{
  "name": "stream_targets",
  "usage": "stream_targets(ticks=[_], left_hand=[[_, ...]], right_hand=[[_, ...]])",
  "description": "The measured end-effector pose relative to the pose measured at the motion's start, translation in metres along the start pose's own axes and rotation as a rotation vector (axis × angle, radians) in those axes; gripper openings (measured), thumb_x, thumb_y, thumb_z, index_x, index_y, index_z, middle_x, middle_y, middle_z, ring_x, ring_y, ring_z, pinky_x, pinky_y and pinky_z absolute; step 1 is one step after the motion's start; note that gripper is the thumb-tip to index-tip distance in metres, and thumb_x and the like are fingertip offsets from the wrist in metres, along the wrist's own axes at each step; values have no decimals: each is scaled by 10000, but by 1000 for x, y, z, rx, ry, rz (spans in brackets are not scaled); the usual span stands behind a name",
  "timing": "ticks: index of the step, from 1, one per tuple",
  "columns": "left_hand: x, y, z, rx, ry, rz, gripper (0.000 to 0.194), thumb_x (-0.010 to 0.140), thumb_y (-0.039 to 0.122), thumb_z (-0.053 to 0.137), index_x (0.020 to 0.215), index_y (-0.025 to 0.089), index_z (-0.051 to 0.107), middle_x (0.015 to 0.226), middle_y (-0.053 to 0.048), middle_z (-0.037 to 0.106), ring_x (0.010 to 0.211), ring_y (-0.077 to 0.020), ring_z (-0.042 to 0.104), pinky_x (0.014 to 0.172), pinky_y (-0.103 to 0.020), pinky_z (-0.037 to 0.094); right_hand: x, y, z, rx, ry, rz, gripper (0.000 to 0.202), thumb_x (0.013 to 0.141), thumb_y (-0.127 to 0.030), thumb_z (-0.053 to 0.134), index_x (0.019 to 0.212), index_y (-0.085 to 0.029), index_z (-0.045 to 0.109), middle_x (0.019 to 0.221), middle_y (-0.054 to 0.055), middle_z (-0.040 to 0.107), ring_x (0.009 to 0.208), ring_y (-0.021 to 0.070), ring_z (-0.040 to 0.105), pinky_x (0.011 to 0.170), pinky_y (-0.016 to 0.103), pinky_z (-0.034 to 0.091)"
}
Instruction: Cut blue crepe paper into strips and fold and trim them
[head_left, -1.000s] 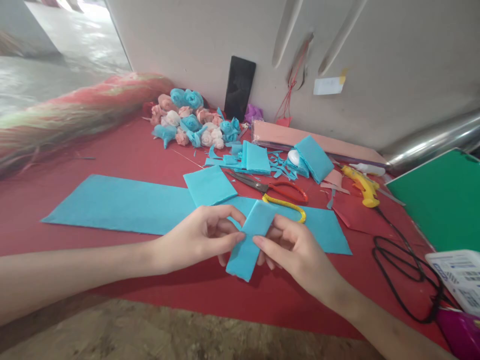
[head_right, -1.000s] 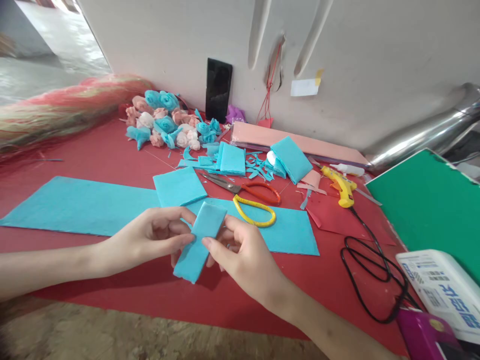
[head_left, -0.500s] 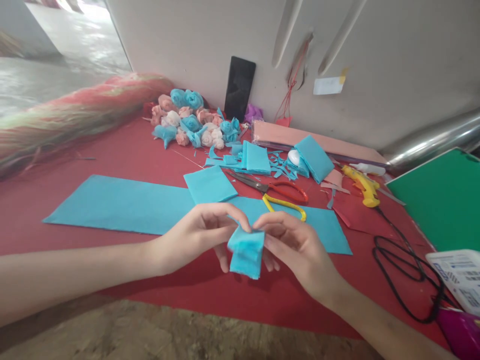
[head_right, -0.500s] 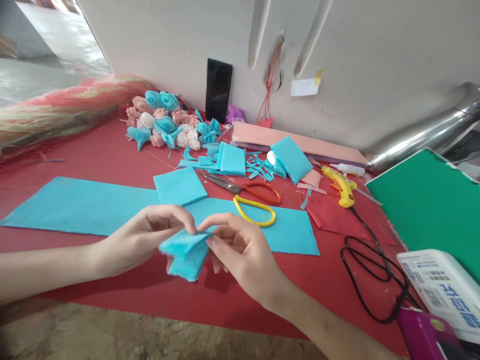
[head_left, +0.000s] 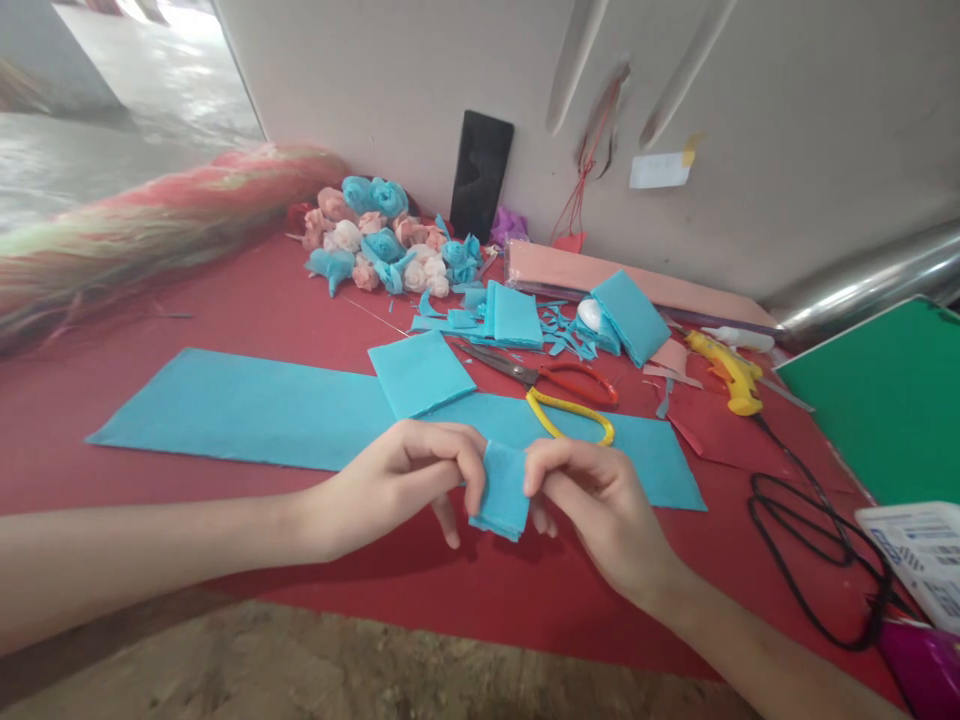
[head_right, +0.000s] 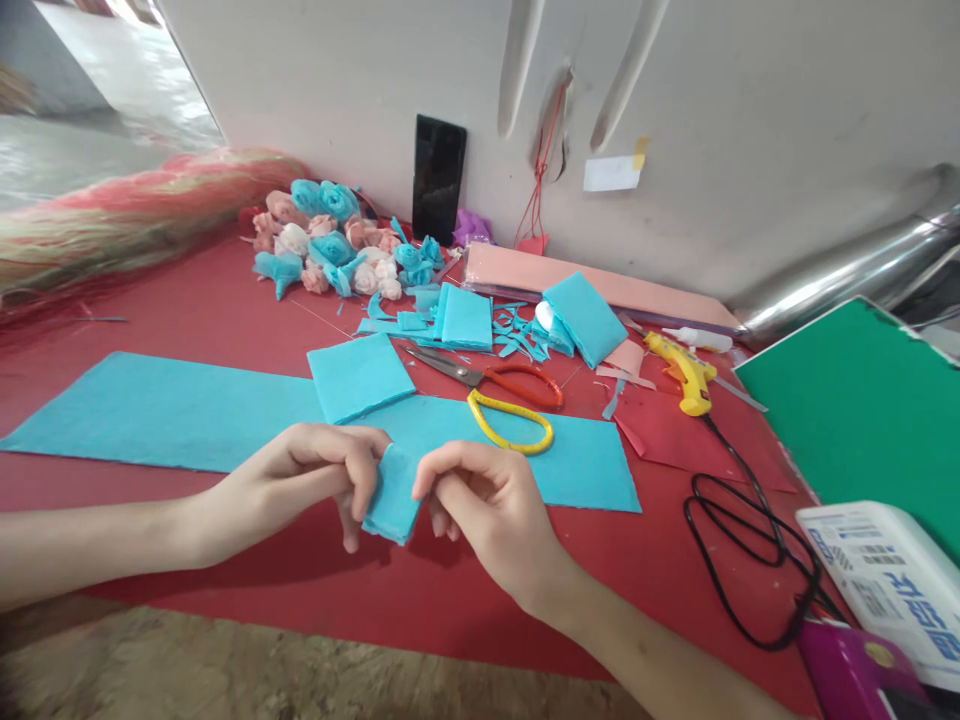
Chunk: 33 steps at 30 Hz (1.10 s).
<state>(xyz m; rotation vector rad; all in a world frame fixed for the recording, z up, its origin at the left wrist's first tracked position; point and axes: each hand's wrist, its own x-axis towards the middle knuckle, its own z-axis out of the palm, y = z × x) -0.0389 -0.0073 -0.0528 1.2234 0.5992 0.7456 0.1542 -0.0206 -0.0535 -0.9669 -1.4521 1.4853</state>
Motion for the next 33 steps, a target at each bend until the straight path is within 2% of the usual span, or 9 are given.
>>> stream_targets(ticks=[3,6,10,14,16,20,23,27,33], left_hand=[[1,-1,1,-117,88,-43,145,854,97,496,743,160,567,663,64,552,505,-75,626,493,-191,572],[2,-1,1,-165,91,-119,100,900,257,504,868,176,552,670,50,613,517,-101,638,468,-230,579],[4,1,2,-40,-29,-245,243,865,341,574,761,122,550,709,-45,687,711,-189,716,499,-197,565],[4,3,4,11,-24,-267,215,840,272,603,694,143,510,676,-17,691,779,-213,727,470,-166,536],[4,3,4,18,-12,-259,232,839,259,598,665,154,484,642,0,688,776,-210,729,445,-148,511],[3,4,6,85,-16,-297,259,845,286,573,648,166,456,659,-20,721,685,-178,728,478,-167,524],[0,4,9,182,-35,-310,276,831,306,566,627,178,432,552,8,673,584,-153,705,502,-188,535],[-4,4,11,407,-63,-219,263,816,281,532,600,182,419,511,21,614,500,-106,634,483,-169,487],[-7,5,11,932,24,124,172,739,173,504,569,152,521,459,51,479,421,-43,334,407,-160,281]], right_hand=[[-1,0,-2,-70,-14,-62,231,815,-84,471,657,-198,595,547,-60,515,463,45,486,449,145,395],[-2,-1,-3,-175,-27,-185,249,816,-42,458,667,-202,577,626,-61,539,487,35,468,470,147,384],[-1,-2,-4,-376,-3,-383,272,814,3,464,679,-211,564,685,-67,575,592,40,516,578,149,417],[0,-2,-5,-490,1,-462,293,814,19,448,695,-225,557,668,-75,582,707,59,570,740,172,446],[-1,0,-5,-488,0,-434,295,827,3,424,711,-231,560,671,-69,576,712,65,574,746,182,450],[-3,2,-5,-297,51,-240,207,910,-114,358,844,-246,504,745,-57,581,600,60,538,570,168,440],[-3,1,-4,-294,-18,-85,90,919,-220,413,872,-231,489,714,-49,550,536,66,463,485,172,387],[-4,1,-3,-465,-169,-68,119,901,-307,495,857,-208,543,618,-52,479,522,79,416,459,185,345],[-6,4,-6,-688,-159,-464,137,926,-280,471,871,-188,556,593,-41,531,512,82,477,500,184,392]])
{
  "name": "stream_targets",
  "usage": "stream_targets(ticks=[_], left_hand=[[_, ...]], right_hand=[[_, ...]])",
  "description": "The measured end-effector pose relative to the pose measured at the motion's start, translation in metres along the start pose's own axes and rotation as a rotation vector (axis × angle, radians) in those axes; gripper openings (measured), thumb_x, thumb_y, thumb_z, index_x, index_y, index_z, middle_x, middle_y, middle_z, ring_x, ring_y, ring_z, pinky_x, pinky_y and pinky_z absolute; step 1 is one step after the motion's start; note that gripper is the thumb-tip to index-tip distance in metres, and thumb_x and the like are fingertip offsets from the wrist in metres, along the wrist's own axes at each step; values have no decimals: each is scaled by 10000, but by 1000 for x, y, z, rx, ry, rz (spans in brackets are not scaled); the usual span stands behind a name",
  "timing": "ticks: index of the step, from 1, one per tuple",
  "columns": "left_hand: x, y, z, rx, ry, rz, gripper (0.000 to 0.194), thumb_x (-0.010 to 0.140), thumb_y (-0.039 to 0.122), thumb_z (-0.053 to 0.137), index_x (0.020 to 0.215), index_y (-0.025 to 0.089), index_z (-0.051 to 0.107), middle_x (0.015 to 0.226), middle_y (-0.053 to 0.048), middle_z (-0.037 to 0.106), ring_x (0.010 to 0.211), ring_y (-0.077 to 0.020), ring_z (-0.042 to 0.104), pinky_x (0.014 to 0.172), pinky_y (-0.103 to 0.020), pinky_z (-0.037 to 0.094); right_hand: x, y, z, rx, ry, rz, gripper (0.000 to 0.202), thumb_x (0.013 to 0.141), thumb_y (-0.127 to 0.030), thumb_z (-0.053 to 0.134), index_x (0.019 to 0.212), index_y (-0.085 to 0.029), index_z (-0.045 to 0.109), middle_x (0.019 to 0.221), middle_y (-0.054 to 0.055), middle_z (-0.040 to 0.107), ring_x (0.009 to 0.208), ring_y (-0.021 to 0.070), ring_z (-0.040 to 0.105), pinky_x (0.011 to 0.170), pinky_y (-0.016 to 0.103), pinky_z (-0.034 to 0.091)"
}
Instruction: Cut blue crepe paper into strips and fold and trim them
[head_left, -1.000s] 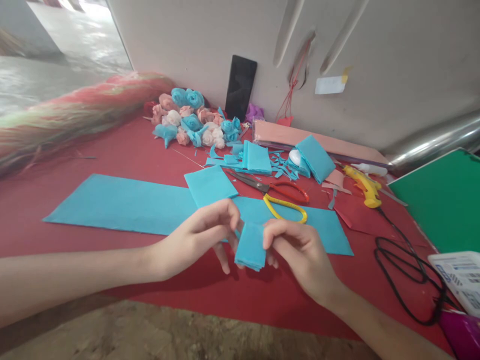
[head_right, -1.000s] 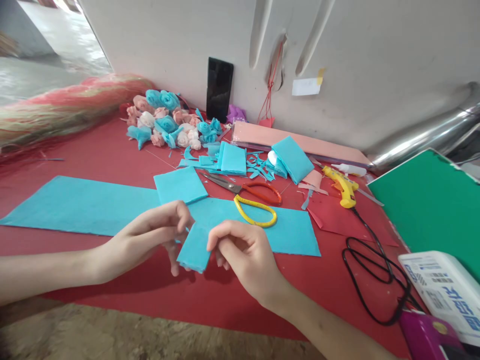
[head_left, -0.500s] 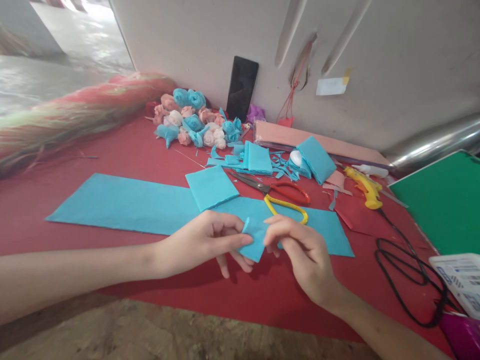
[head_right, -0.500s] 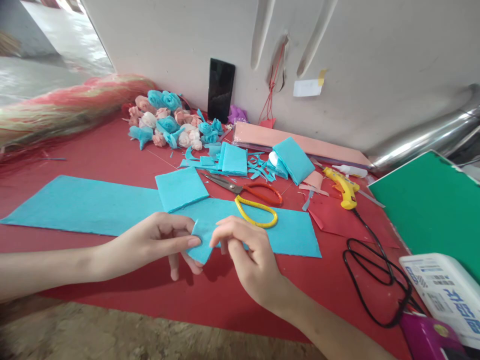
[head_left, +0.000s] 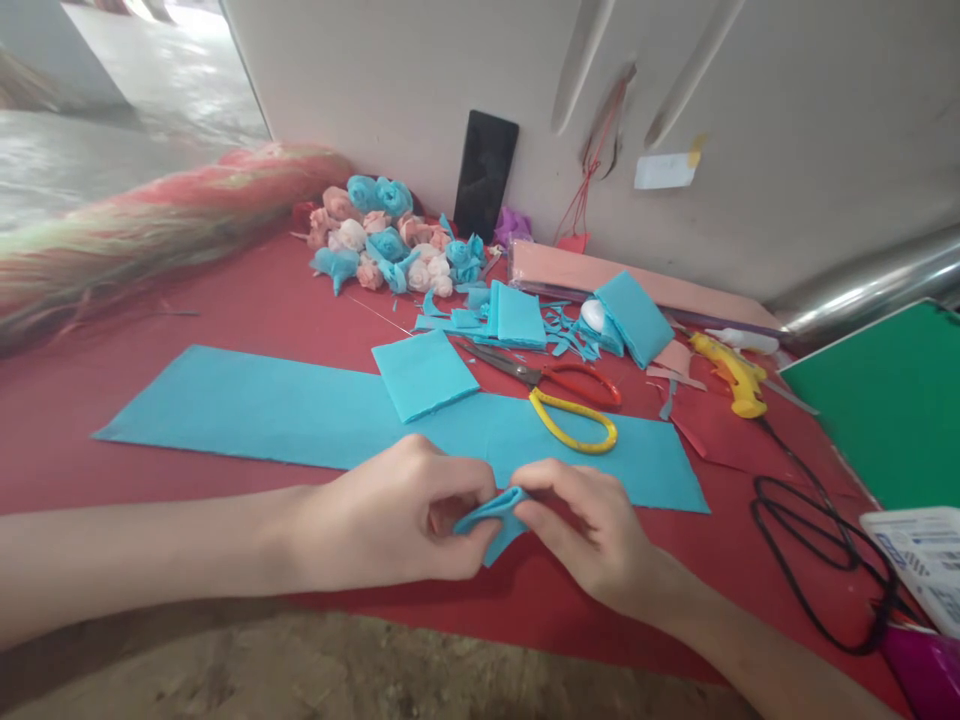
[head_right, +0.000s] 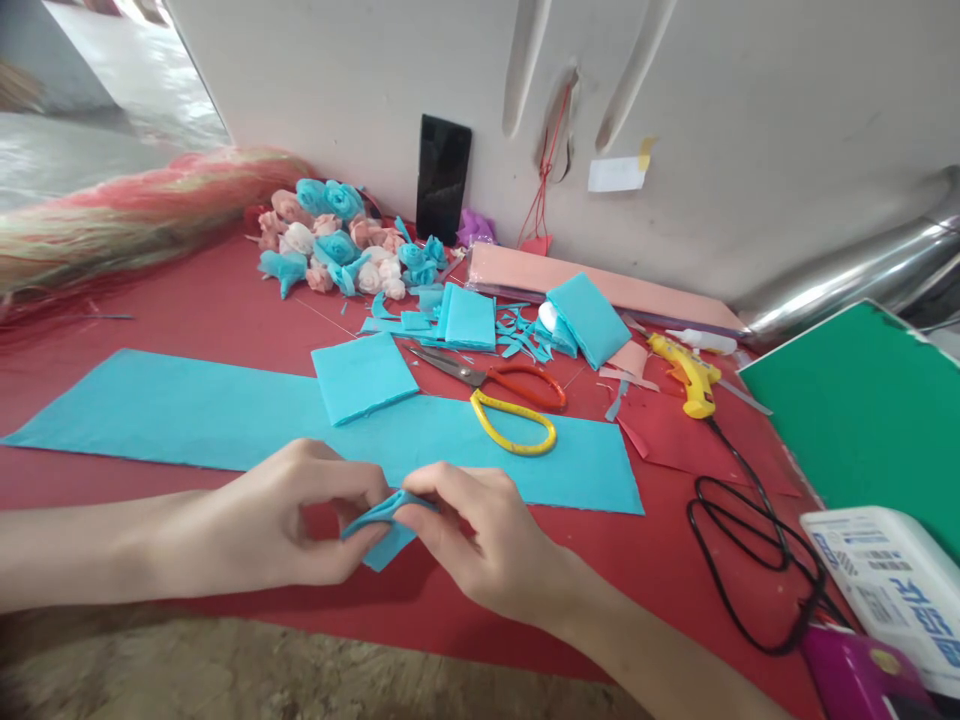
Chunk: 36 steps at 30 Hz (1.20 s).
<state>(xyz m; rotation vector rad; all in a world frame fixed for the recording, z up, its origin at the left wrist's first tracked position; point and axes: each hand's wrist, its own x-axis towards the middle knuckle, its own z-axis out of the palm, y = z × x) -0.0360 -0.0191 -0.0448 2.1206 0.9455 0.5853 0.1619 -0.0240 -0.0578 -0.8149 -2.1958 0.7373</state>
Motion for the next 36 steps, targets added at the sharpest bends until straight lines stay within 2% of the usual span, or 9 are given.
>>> stream_targets(ticks=[5,11,15,18,23,26,30,33,36], left_hand=[[-2,5,-1,45,-17,15,191,769,192,474,616,149,581,492,21,535,436,-62,372,427,-175,310],[-2,6,-4,29,-49,15,203,818,273,510,662,155,565,505,28,520,450,-63,381,445,-175,311],[0,0,-4,-82,-174,5,280,832,364,547,676,135,581,545,12,555,471,-65,431,451,-172,327],[1,-2,-1,-248,-268,-68,261,838,339,551,753,106,632,640,-39,652,548,-99,566,498,-165,411],[1,-2,5,-555,-353,-294,285,872,315,510,802,87,666,749,-118,725,668,-174,696,531,-197,513],[1,-2,5,-749,-370,-392,248,865,305,529,767,104,636,795,-119,733,698,-176,708,527,-194,524],[2,-2,5,-903,-420,-419,264,862,329,560,737,110,638,723,-91,734,630,-147,698,492,-166,500],[2,-4,7,-995,-455,-399,289,843,385,595,738,118,631,635,-64,718,534,-139,674,432,-166,471],[1,-6,11,-1037,-466,-385,286,842,383,600,723,123,622,638,-60,719,505,-132,663,415,-165,465]], right_hand=[[0,-3,2,-131,140,-131,164,940,-244,441,820,-203,546,577,-38,577,501,82,519,522,176,417],[-3,-15,2,-165,208,-45,110,898,-177,490,819,-219,554,578,-41,601,490,90,535,509,185,417],[-5,-16,3,-173,238,0,110,889,-168,489,826,-222,560,557,-42,573,468,95,508,478,198,393],[-5,-14,5,-172,259,-3,99,881,-146,496,827,-216,541,546,-54,520,465,82,465,467,193,361],[-2,-10,8,1,192,136,89,896,-164,467,826,-207,502,518,-83,348,422,63,333,419,193,285],[-1,-10,7,213,78,277,95,922,-243,438,868,-202,505,540,-79,374,433,62,344,406,181,280],[-1,-11,7,319,-12,375,201,908,-367,478,852,-189,553,505,-75,401,433,68,377,412,178,304],[-1,-13,9,268,28,384,283,921,-381,453,762,-180,571,455,-74,373,418,67,363,429,186,311],[-2,-14,10,302,61,408,318,918,-380,454,711,-175,580,443,-67,386,406,67,362,416,190,306]])
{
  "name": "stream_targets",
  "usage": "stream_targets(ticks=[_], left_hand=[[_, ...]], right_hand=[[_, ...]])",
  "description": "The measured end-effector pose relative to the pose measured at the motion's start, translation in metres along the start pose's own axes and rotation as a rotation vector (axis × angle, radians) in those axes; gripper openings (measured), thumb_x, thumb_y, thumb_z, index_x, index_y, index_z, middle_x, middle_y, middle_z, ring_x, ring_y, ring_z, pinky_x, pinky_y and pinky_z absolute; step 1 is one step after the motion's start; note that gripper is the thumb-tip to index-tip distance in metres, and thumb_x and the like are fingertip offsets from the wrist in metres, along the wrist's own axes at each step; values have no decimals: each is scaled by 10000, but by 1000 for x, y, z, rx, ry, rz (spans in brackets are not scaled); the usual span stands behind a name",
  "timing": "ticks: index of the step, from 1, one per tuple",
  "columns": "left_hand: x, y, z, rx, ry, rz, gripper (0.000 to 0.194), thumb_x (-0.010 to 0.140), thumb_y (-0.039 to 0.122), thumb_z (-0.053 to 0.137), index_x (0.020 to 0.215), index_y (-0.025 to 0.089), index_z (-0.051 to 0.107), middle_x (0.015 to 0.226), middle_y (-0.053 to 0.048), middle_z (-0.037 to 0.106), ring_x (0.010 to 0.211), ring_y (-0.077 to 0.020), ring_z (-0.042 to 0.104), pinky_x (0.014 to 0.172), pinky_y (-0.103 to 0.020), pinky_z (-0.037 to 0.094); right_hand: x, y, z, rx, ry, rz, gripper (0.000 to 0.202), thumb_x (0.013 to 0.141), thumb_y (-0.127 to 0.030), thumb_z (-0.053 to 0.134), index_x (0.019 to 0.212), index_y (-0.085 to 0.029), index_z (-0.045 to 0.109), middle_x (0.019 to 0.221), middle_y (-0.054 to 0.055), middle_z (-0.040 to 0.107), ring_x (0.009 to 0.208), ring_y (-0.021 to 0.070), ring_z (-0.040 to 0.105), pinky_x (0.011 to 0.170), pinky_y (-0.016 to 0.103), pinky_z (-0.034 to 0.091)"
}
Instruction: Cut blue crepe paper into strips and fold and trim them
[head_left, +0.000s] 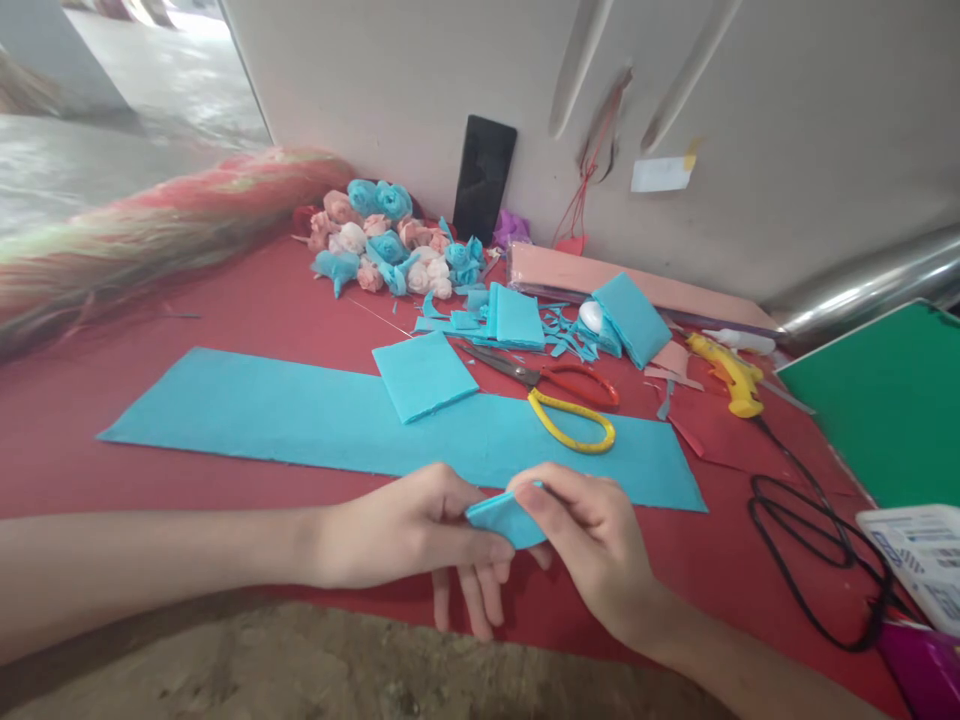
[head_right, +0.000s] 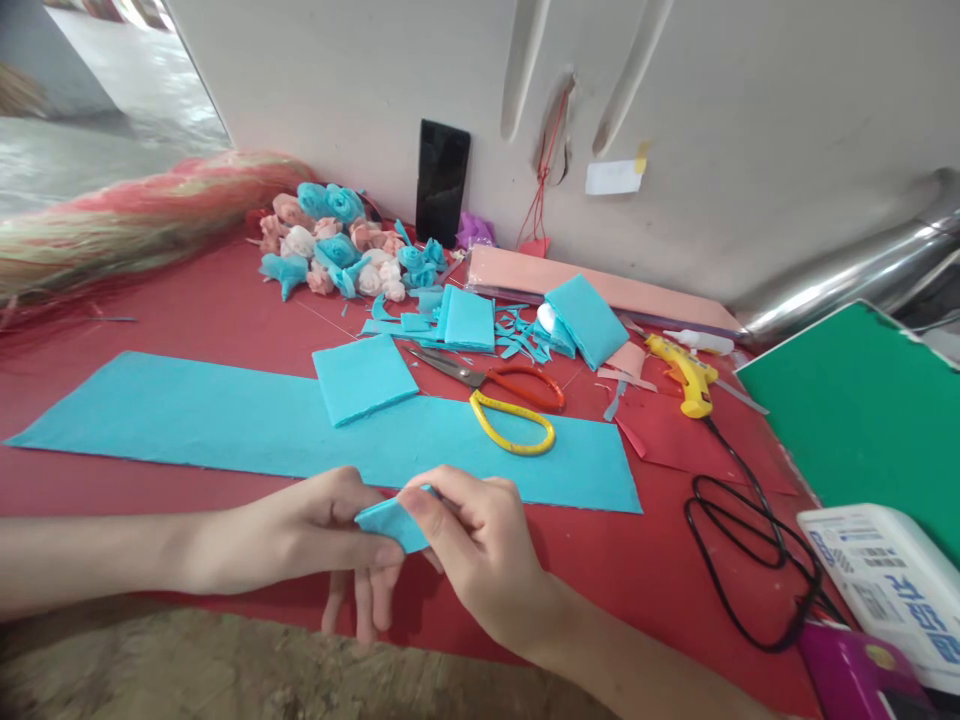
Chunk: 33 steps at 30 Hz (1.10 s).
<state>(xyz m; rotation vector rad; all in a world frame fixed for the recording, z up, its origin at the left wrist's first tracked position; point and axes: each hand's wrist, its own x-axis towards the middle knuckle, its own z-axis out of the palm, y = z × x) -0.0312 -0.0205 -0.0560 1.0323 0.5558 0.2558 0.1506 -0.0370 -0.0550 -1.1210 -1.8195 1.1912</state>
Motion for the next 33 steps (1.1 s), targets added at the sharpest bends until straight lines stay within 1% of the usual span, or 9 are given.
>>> stream_targets(ticks=[4,8,14,20,22,25,27,31,33], left_hand=[[0,-7,1,16,1,-11,281,860,339,576,693,121,635,662,-70,726,524,-132,671,432,-160,480],[1,-9,1,44,2,-47,265,854,324,579,690,125,638,716,-74,737,580,-134,690,466,-154,497],[1,-11,0,138,-55,-99,199,849,282,571,768,124,662,825,-82,746,664,-134,707,442,-124,468],[-1,-9,2,204,-72,-112,259,876,346,544,822,125,668,883,-104,740,712,-139,709,453,-120,459],[0,-9,2,197,-75,-115,322,890,397,517,780,126,650,853,-103,741,695,-135,705,457,-124,459],[2,-9,0,128,-114,-101,413,893,489,479,723,134,600,763,-95,738,645,-141,698,437,-147,459],[3,-11,-2,70,-140,-72,431,884,525,476,717,141,575,677,-83,726,582,-148,685,421,-168,454],[3,-10,-3,-8,-137,-40,425,863,557,488,764,151,566,600,-60,703,506,-154,653,447,-210,471],[0,-4,-2,65,-123,-34,448,863,569,469,750,149,576,577,-53,686,512,-157,642,505,-238,495]], right_hand=[[-2,-2,1,43,6,-7,344,911,-326,459,624,-170,566,447,-51,436,407,68,409,416,190,319],[-3,-2,1,-40,10,-84,325,906,-269,453,617,-165,558,440,-54,428,401,63,407,425,193,312],[1,0,-2,-196,-128,-221,290,907,-281,458,672,-175,591,462,-59,395,411,67,371,425,197,298],[1,-3,-2,-199,-170,-317,239,908,-267,485,709,-191,591,539,-32,552,466,73,453,493,182,378],[1,-2,-1,-152,-169,-238,236,899,-298,505,706,-188,586,522,-42,515,459,69,420,477,184,362],[4,1,-1,18,-152,52,261,838,-419,579,716,-191,550,453,-85,384,401,59,310,390,192,270],[6,2,-4,144,-162,183,290,816,-468,591,752,-191,536,444,-93,387,388,60,327,379,190,261],[10,2,-10,232,-181,160,210,867,-397,553,819,-193,544,569,-55,522,511,76,515,490,184,382],[11,1,-12,250,-159,162,198,875,-375,552,800,-193,537,575,-59,502,510,68,499,486,178,371]])
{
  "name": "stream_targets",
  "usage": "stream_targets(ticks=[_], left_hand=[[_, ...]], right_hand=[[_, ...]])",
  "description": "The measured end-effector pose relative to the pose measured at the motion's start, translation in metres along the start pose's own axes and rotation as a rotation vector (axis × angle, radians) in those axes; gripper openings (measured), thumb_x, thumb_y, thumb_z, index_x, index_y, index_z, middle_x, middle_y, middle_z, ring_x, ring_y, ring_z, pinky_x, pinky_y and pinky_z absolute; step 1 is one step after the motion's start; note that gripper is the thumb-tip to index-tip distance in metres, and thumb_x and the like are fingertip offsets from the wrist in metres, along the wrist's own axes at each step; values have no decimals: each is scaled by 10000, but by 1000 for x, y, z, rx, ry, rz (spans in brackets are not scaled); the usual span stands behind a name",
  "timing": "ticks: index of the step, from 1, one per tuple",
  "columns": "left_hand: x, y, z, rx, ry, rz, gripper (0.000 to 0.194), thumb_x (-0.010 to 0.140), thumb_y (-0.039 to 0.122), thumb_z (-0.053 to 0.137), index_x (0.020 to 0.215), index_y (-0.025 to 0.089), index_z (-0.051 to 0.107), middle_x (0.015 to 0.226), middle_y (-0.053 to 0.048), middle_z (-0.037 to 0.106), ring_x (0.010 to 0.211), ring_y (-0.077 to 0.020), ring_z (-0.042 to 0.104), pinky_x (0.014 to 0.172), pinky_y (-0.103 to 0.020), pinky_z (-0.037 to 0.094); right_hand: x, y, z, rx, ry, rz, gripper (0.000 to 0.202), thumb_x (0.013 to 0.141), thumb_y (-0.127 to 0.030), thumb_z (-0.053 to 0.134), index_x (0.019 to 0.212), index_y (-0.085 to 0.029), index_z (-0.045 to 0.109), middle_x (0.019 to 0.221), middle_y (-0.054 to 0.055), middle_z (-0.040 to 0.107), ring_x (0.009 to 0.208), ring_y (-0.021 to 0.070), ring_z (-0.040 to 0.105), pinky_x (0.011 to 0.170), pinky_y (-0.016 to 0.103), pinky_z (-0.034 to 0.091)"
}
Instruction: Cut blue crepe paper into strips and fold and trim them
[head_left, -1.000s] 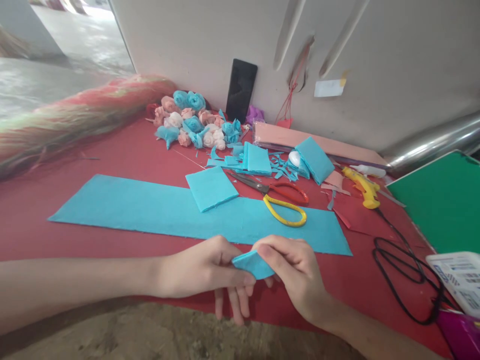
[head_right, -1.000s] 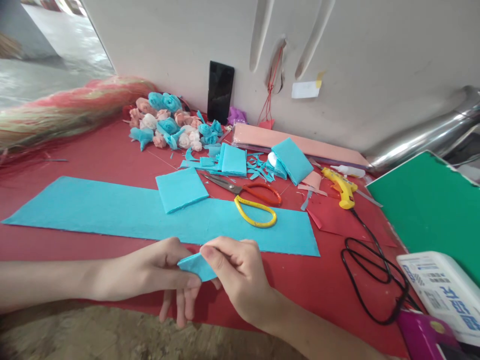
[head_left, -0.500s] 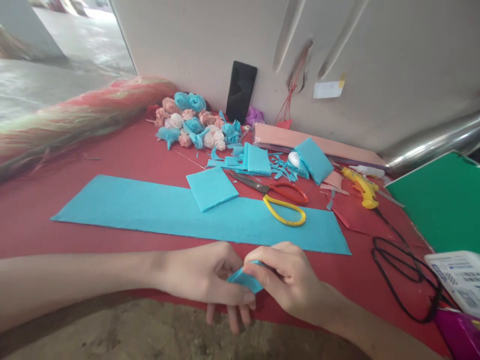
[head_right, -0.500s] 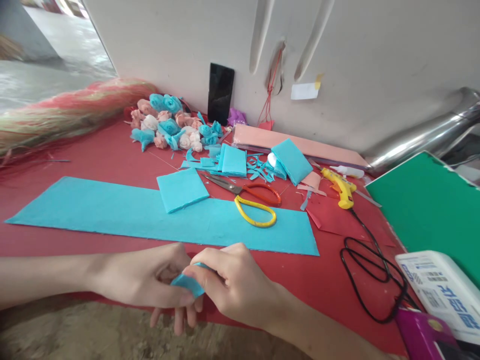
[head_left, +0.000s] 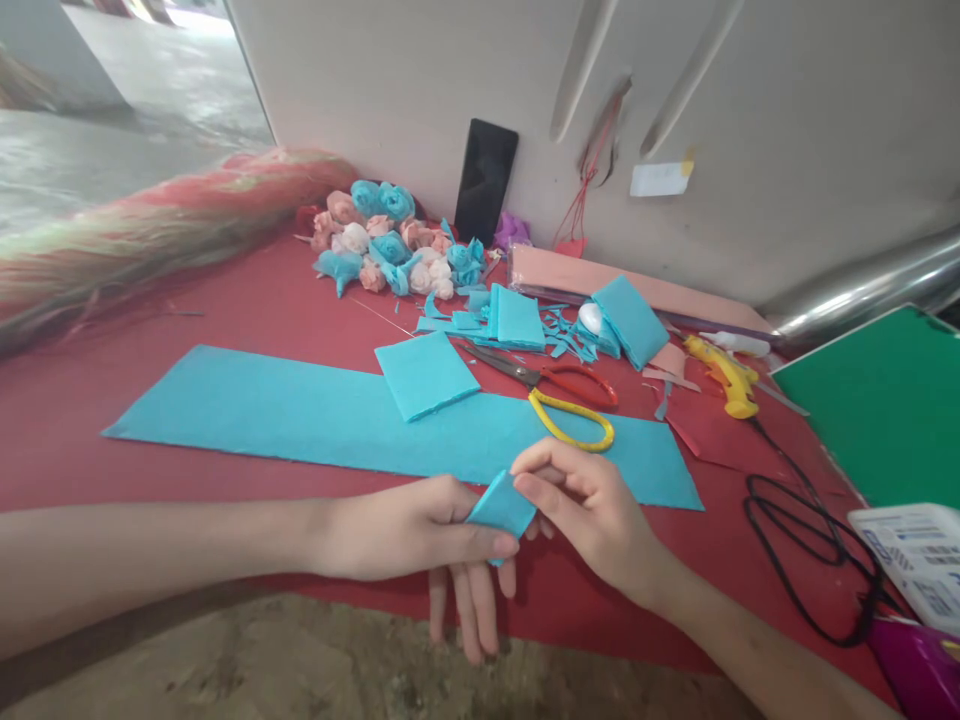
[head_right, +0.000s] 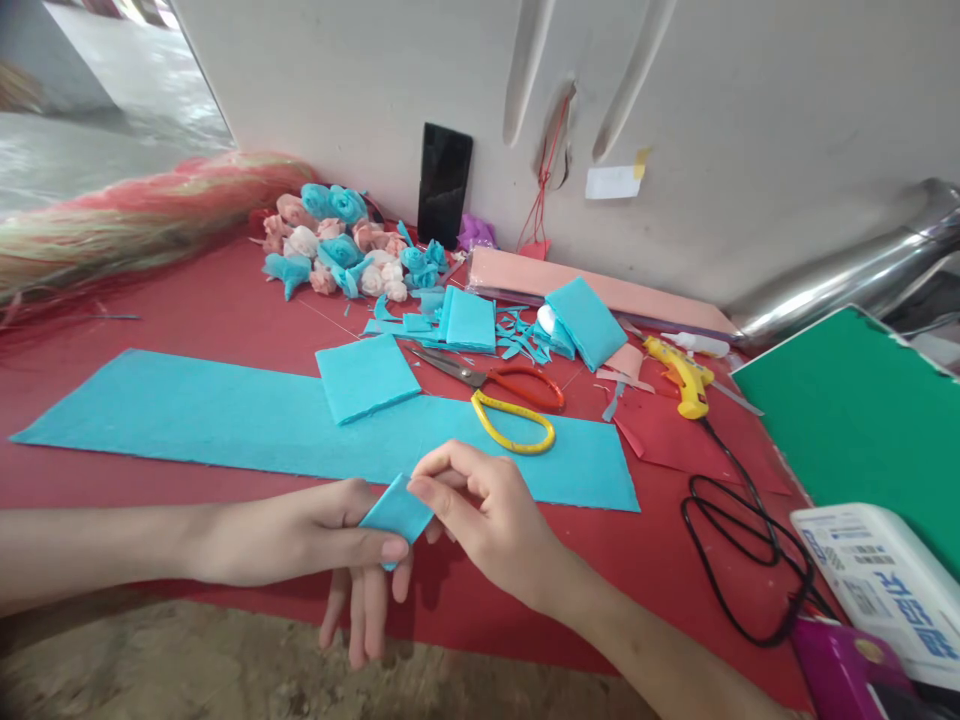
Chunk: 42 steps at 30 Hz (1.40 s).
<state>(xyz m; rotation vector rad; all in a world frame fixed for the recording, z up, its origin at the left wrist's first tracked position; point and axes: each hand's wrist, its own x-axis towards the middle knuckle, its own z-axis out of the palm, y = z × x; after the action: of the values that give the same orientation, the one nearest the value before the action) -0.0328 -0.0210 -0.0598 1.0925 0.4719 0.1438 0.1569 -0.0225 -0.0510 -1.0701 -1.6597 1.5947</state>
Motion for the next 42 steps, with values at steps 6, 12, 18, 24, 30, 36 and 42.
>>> stream_targets(ticks=[6,12,18,24,30,36,42], left_hand=[[-10,17,3,308,545,418,241,906,378,454,819,171,544,712,-2,599,641,-116,584,605,-212,494],[-8,11,-4,700,525,694,140,809,152,646,938,205,635,943,-24,541,899,-127,553,810,-221,474],[-9,15,-3,728,557,698,90,782,96,640,781,183,620,853,-5,608,866,-133,571,836,-252,449],[-3,16,-1,529,657,399,64,794,198,570,740,170,552,740,18,584,729,-122,559,688,-237,460],[0,13,-4,364,646,406,67,783,189,567,778,178,500,742,34,515,667,-86,526,587,-189,434],[5,9,-7,174,605,451,237,824,222,567,1021,216,434,811,37,571,658,-83,585,607,-198,475],[4,10,-13,268,614,280,149,835,311,582,806,175,529,582,44,629,565,-90,603,599,-190,453]], right_hand=[[2,4,-4,279,14,58,264,835,-436,608,773,-187,550,520,-79,434,438,43,358,420,160,286],[1,10,11,484,-88,167,301,772,-470,663,759,-191,551,526,-73,471,419,51,383,413,172,310],[2,6,12,295,77,116,326,810,-501,593,712,-192,563,628,-32,528,549,80,462,503,197,362],[-5,3,3,-106,115,-86,213,866,-424,516,860,-229,603,647,-33,513,581,106,459,515,215,370],[-7,1,11,-144,156,-80,163,901,-324,492,804,-202,542,599,-42,550,541,78,511,526,184,415],[0,2,15,115,149,61,211,897,-380,475,802,-193,495,590,-32,582,485,84,528,450,187,447],[5,3,5,-158,239,-76,212,943,-354,377,874,-209,515,569,-36,559,488,113,561,472,226,475]])
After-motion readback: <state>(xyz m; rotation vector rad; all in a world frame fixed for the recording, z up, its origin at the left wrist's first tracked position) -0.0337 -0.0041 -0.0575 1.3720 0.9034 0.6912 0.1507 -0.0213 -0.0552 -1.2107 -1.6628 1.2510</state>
